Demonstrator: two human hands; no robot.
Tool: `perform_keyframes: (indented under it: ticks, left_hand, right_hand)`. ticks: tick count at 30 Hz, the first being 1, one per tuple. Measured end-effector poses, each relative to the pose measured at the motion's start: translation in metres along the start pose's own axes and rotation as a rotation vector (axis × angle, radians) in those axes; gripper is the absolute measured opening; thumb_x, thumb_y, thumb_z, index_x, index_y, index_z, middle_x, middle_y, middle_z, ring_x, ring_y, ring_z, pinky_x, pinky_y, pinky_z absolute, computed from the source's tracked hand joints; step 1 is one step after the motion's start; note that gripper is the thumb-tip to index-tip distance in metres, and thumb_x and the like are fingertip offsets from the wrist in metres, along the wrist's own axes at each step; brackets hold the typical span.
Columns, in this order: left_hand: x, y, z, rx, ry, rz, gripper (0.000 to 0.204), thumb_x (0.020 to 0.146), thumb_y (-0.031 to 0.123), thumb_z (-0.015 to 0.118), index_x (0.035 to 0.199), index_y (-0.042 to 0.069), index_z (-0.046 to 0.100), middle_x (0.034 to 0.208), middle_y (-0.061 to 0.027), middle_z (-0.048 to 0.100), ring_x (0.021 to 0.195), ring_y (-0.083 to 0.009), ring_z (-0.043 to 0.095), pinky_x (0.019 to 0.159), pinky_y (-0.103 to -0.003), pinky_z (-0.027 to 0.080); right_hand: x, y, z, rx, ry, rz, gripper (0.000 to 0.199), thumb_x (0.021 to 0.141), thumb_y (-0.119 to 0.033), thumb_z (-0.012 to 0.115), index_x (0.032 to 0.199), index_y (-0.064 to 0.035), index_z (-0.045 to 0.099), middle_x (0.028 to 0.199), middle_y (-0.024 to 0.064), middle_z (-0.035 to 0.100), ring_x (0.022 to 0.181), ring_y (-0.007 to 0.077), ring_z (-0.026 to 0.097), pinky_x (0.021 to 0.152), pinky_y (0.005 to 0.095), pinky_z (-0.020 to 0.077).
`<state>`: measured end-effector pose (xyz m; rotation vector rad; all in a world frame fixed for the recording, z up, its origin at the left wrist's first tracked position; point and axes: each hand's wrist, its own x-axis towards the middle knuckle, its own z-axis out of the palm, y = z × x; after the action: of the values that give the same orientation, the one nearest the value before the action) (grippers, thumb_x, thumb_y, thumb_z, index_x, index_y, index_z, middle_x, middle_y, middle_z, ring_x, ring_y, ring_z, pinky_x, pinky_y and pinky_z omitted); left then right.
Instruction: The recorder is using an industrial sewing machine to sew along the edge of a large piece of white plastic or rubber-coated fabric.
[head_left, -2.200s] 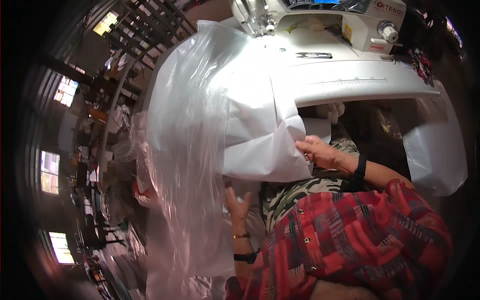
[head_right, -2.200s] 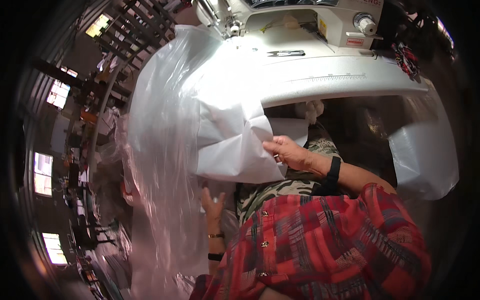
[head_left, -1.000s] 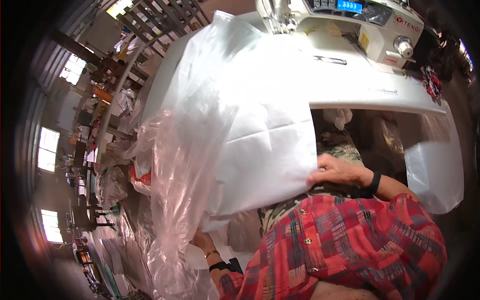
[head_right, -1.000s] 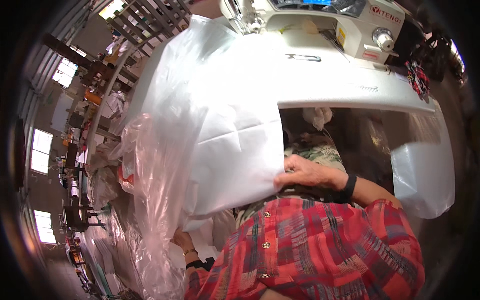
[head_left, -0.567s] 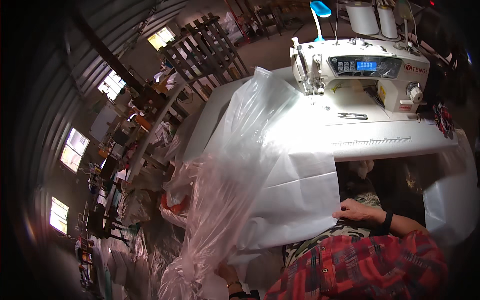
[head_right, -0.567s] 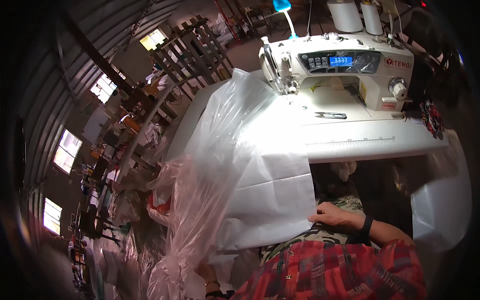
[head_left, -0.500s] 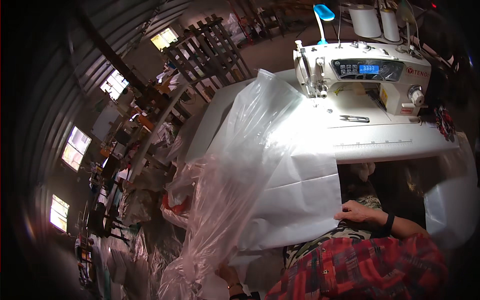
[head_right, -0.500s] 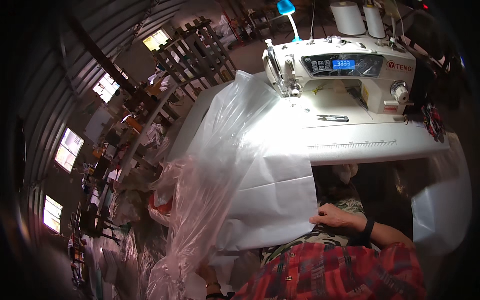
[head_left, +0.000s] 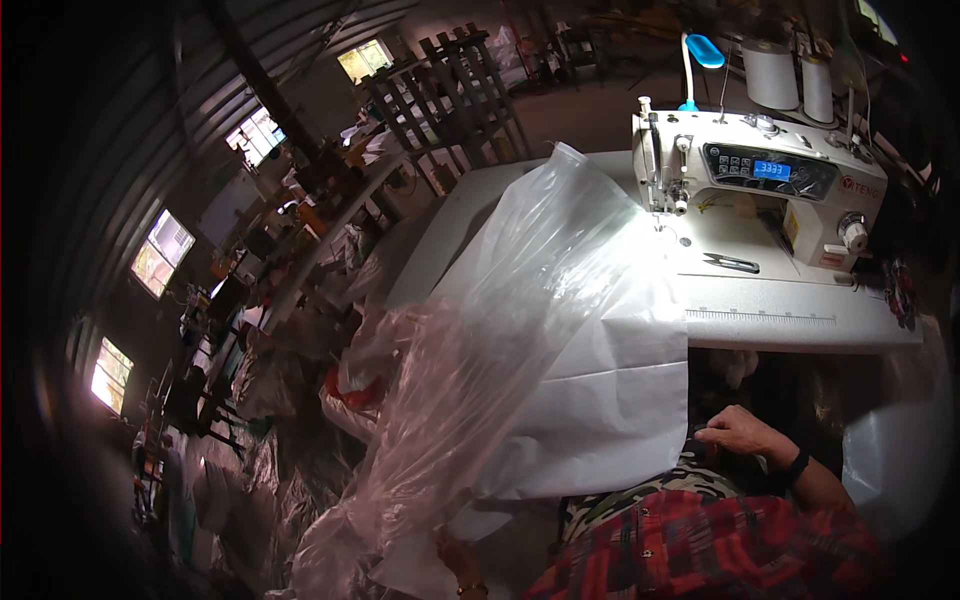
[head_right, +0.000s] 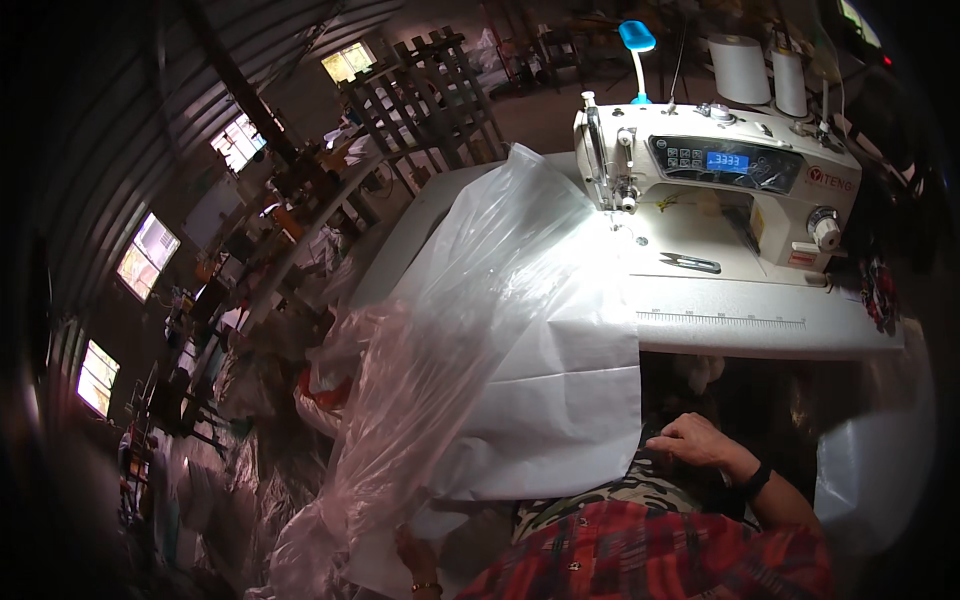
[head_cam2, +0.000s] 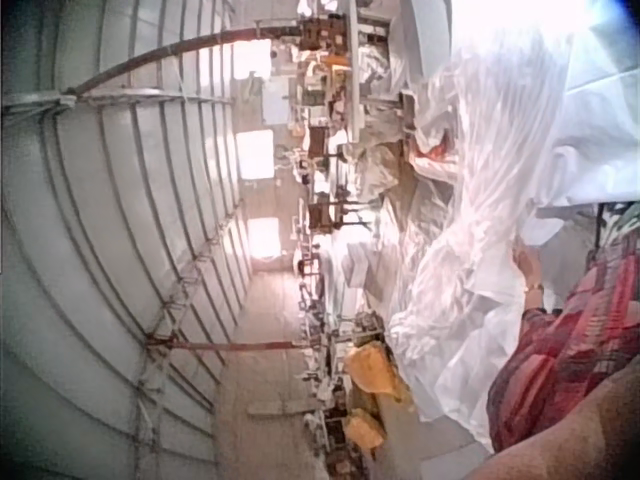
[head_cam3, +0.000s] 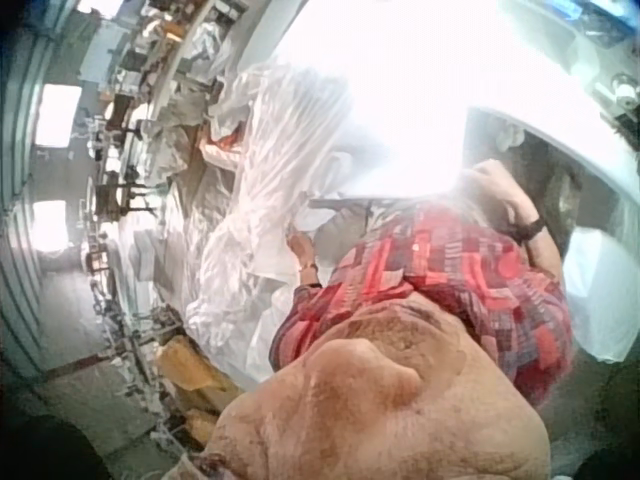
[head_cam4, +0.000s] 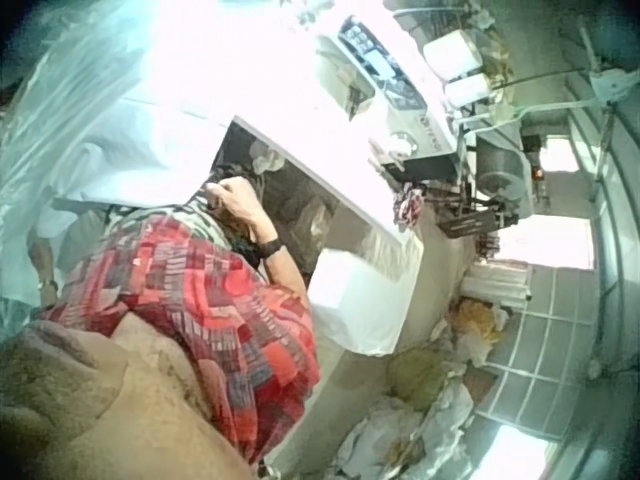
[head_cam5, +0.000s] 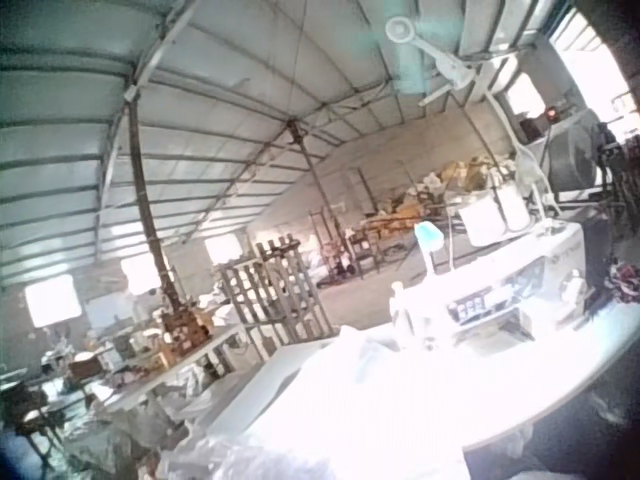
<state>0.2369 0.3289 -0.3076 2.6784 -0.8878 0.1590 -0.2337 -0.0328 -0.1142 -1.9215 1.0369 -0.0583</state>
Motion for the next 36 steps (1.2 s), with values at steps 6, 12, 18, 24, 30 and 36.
perform_keyframes:
  ticks: [6, 12, 18, 24, 30, 36]
  left_hand:
    - [-0.011, 0.011, -0.014, -0.156, 0.138, -0.091, 0.035, 0.077, 0.001, 0.057, 0.111, 0.000, 0.064, 0.106, -0.0205, 0.066, 0.101, -0.0355, 0.062, 0.087, -0.045, 0.049]
    - [-0.007, 0.059, -0.058, -0.364, 0.253, -0.171, 0.022, 0.082, -0.001, 0.054, 0.101, -0.002, 0.066, 0.093, -0.0177, 0.068, 0.085, -0.0340, 0.066, 0.073, -0.042, 0.053]
    - [0.040, 0.156, -0.114, -0.559, 0.443, 0.176, 0.019, 0.092, 0.007, 0.056, 0.105, -0.006, 0.063, 0.093, -0.0204, 0.066, 0.085, -0.0357, 0.063, 0.074, -0.042, 0.050]
    - [0.101, 0.258, -0.130, -0.505, 0.470, 0.675, 0.040, 0.085, 0.019, 0.070, 0.117, -0.003, 0.060, 0.110, -0.0200, 0.062, 0.095, -0.0411, 0.056, 0.086, -0.051, 0.044]
    - [0.130, 0.314, -0.103, -0.122, 0.397, 0.759, 0.035, 0.077, 0.019, 0.072, 0.108, 0.006, 0.061, 0.108, -0.0119, 0.060, 0.101, -0.0309, 0.055, 0.092, -0.043, 0.040]
    - [0.166, 0.312, -0.101, -0.418, 0.424, 0.623, 0.006, 0.089, 0.010, 0.058, 0.088, 0.005, 0.062, 0.086, -0.0072, 0.064, 0.083, -0.0287, 0.061, 0.079, -0.042, 0.045]
  right_hand:
    - [-0.009, -0.020, -0.011, -0.035, 0.053, -0.030, 0.047, 0.090, -0.041, 0.058, 0.070, -0.0015, 0.071, 0.062, 0.0114, 0.066, 0.060, 0.0230, 0.065, 0.061, 0.0351, 0.0482]
    - [-0.016, -0.044, -0.016, 0.155, 0.052, -0.027, 0.040, 0.093, -0.031, 0.061, 0.068, 0.0001, 0.067, 0.060, 0.0077, 0.066, 0.056, 0.0121, 0.061, 0.055, 0.0297, 0.0457]
    - [-0.004, -0.063, -0.025, 0.405, 0.127, -0.295, 0.032, 0.096, -0.021, 0.059, 0.073, -0.0002, 0.063, 0.066, 0.0029, 0.065, 0.062, 0.0062, 0.056, 0.056, 0.0245, 0.0434]
    - [0.053, -0.086, -0.035, 0.869, 0.125, -0.463, 0.026, 0.098, -0.021, 0.057, 0.107, 0.0025, 0.057, 0.093, 0.0082, 0.063, 0.073, 0.0100, 0.060, 0.070, 0.0257, 0.0510]
    - [0.093, -0.109, -0.061, 1.108, 0.173, -0.343, 0.049, 0.096, -0.029, 0.061, 0.130, 0.0023, 0.046, 0.123, 0.0113, 0.058, 0.086, 0.0137, 0.067, 0.074, 0.0268, 0.0541]
    - [0.113, -0.103, -0.071, 1.348, 0.188, -0.329, 0.060, 0.093, -0.025, 0.065, 0.137, 0.0034, 0.036, 0.139, 0.0150, 0.043, 0.110, 0.0315, 0.062, 0.080, 0.0377, 0.0551]
